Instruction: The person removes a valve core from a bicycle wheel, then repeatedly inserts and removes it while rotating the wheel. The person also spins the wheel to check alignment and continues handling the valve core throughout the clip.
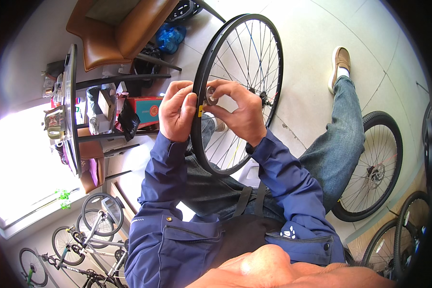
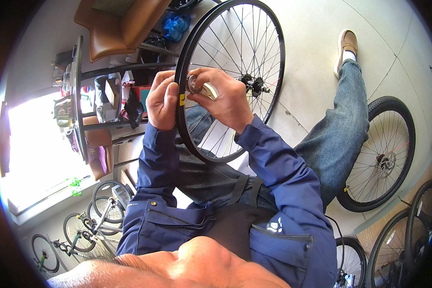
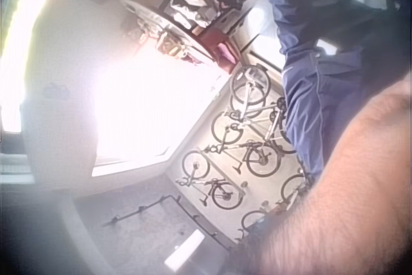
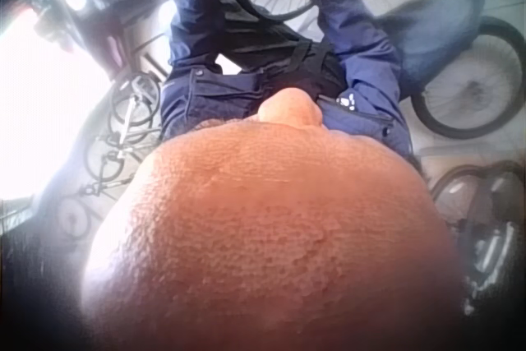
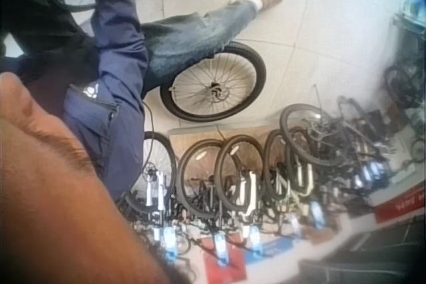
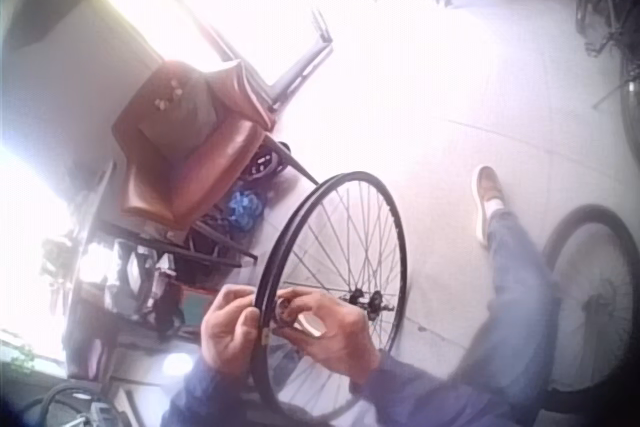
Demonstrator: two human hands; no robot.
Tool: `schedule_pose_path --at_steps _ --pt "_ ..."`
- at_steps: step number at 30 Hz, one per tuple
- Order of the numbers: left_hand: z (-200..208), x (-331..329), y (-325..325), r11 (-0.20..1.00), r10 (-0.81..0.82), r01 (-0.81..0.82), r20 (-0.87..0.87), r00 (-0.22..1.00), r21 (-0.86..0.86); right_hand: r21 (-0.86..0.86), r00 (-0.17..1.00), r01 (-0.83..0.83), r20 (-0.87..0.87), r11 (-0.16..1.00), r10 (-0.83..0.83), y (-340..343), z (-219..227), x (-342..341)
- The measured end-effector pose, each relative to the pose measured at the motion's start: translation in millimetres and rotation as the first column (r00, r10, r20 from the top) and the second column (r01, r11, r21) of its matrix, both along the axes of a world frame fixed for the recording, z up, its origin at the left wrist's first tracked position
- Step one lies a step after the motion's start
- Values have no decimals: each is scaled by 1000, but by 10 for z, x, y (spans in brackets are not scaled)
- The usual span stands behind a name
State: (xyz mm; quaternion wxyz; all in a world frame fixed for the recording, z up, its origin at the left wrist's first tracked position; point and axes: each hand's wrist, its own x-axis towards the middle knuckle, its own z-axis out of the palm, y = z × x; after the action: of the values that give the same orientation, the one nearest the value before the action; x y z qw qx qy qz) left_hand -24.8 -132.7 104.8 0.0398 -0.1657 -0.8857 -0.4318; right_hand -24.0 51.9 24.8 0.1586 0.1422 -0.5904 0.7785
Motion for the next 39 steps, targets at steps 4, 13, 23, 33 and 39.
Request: schedule_pose_path --at_steps 4,13,23,33,39 --pt "-19 -13 -15 999 1 -2 34 999 40 42 996 -25 90 999 22 130 -15 -21" --pt "-70 -4 43 914 -28 -135 392 920 382 -350 903 -110 356 930 241 670 -209 -148" --pt "-188 -33 170 665 -216 -315 578 787 677 -410 716 -355 459 840 526 785 -50 145" --pt "-320 324 270 649 -382 -170 511 770 741 -375 797 -309 400 874 453 695 -41 294" --pt "-317 382 355 660 -404 -115 480 778 743 -374 893 -166 336 913 300 464 -205 444"
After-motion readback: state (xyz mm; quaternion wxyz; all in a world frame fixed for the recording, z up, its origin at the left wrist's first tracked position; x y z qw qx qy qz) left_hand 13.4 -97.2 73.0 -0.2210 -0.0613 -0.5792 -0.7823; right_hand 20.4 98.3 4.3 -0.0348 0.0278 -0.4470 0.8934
